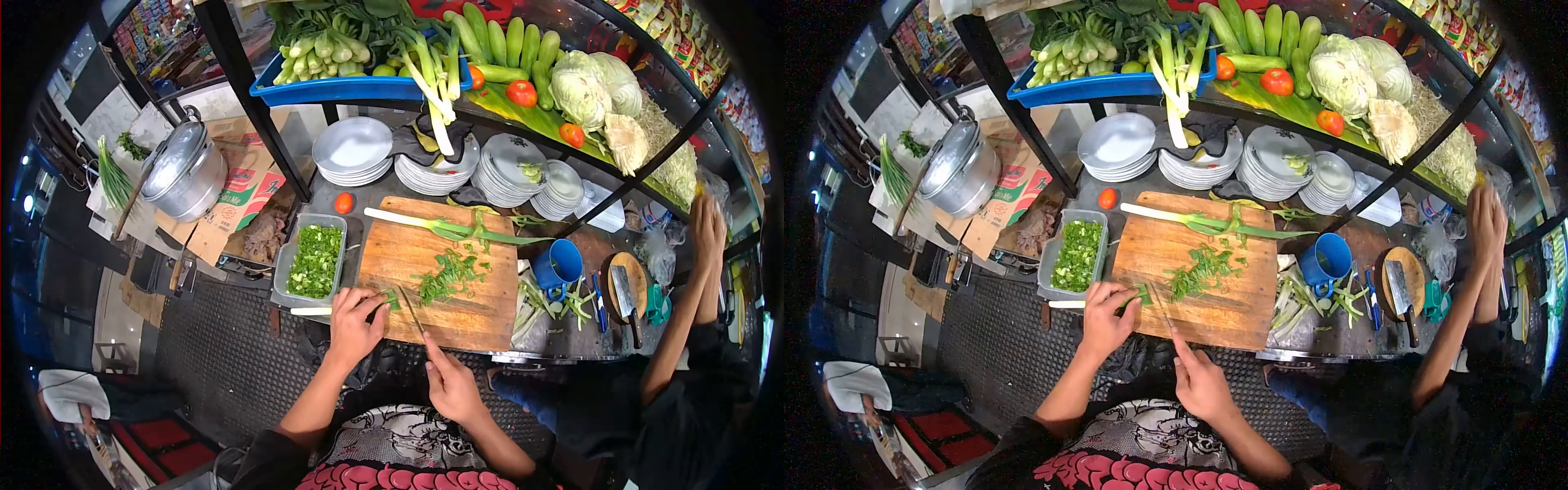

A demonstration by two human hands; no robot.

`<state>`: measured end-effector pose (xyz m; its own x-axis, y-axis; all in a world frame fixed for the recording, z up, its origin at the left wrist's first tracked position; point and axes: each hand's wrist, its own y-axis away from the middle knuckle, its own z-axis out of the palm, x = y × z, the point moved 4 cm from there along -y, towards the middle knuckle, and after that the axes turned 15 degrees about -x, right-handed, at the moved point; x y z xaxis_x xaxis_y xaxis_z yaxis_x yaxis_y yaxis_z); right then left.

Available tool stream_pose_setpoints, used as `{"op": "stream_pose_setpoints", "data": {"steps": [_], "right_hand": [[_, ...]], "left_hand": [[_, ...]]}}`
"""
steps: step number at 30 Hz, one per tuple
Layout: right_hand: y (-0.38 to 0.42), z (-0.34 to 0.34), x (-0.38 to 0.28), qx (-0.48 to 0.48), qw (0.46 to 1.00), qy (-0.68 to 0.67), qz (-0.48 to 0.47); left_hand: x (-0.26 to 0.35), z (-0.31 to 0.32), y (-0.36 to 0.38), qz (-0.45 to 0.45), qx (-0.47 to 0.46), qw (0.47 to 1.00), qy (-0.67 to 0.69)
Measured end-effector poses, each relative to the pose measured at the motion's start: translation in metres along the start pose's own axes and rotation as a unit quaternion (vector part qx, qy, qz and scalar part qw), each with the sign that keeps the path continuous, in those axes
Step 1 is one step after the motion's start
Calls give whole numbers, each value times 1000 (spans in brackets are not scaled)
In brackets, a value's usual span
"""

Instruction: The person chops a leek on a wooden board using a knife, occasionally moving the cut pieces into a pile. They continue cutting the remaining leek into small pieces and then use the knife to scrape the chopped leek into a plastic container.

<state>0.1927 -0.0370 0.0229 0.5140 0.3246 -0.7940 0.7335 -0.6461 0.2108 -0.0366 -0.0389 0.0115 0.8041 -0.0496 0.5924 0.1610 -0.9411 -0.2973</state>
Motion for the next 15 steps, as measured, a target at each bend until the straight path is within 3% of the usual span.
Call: {"op": "stream_pose_setpoints", "data": {"steps": [6,15], "right_hand": [[-19,13,-9,-36,999,9,38],[-35,17,-14,-26,998,61,18]], "left_hand": [[1,3,-4,2,5,1000,1],[-3,8,-3,19,23,999,-22]]}}
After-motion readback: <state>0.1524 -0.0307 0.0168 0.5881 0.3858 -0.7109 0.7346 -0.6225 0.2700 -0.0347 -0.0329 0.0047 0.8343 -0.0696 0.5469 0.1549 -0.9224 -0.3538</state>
